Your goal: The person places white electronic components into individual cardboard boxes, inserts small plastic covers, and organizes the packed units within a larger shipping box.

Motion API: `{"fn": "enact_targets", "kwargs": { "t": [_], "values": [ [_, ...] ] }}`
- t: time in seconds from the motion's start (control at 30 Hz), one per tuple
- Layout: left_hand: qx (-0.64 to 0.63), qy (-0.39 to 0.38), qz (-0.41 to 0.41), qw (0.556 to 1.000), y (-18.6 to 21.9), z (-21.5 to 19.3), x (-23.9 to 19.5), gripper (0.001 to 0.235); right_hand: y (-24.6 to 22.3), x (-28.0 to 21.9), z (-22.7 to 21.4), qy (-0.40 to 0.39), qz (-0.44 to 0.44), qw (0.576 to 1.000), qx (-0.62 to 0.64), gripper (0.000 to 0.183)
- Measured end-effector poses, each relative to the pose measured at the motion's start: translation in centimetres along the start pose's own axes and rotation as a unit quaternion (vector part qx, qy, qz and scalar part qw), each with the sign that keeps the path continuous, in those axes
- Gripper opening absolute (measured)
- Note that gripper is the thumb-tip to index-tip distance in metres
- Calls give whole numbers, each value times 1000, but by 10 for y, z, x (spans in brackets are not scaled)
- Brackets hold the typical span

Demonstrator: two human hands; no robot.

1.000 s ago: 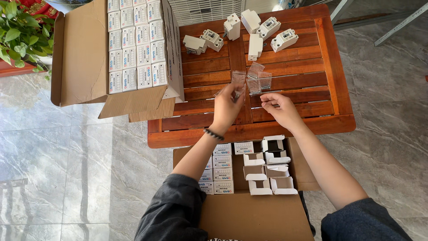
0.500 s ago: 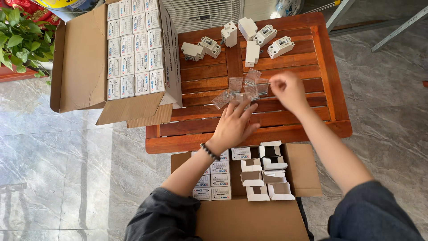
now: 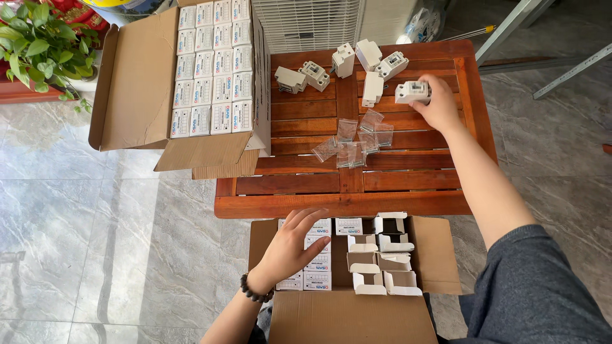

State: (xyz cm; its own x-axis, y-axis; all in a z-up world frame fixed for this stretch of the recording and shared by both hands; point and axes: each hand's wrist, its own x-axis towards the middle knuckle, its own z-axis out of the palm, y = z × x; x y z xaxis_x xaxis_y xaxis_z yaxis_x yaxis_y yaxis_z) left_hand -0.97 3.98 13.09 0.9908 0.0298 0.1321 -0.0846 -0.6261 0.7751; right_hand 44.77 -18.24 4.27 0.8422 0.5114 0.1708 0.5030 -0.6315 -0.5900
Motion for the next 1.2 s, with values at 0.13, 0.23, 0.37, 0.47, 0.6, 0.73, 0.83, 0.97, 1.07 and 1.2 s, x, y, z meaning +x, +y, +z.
{"fn": "enact_targets", "kwargs": {
  "t": [0.13,0.23,0.37,0.47,0.6,0.73,0.83,0.97,1.07,1.2],
  "values": [
    [-35,-9,-8,999,14,-26,8,41,-9,-27,0,62,-6,991,119,55],
    [-105,-7,-16,994,33,-47,27,35,-49,-41,-17,89,29,956,277,58],
    [-95,73,25,992,63,-72,68,25,-152,-68,-63,19,5,922,386,62],
    [-115,159,69,978,92,-90,93,36,-211,-95,-85,-14,-54,906,420,60],
    [-223,218,88,946,119,-95,112,47,-265,-128,-97,4,-97,863,496,67],
    [-298,189,90,931,126,-86,110,51,-259,-138,-92,9,-136,834,535,70],
    [-390,180,98,898,120,-72,103,64,-257,-155,-93,1,-142,830,539,67],
    [-439,173,43,880,90,-44,98,61,-257,-179,-81,29,-73,830,552,78],
    [-437,181,26,881,84,-38,100,59,-240,-177,-66,31,-45,817,574,82],
    [-425,194,38,883,89,-37,102,60,-208,-170,-49,29,-40,792,609,77]
  ]
}}
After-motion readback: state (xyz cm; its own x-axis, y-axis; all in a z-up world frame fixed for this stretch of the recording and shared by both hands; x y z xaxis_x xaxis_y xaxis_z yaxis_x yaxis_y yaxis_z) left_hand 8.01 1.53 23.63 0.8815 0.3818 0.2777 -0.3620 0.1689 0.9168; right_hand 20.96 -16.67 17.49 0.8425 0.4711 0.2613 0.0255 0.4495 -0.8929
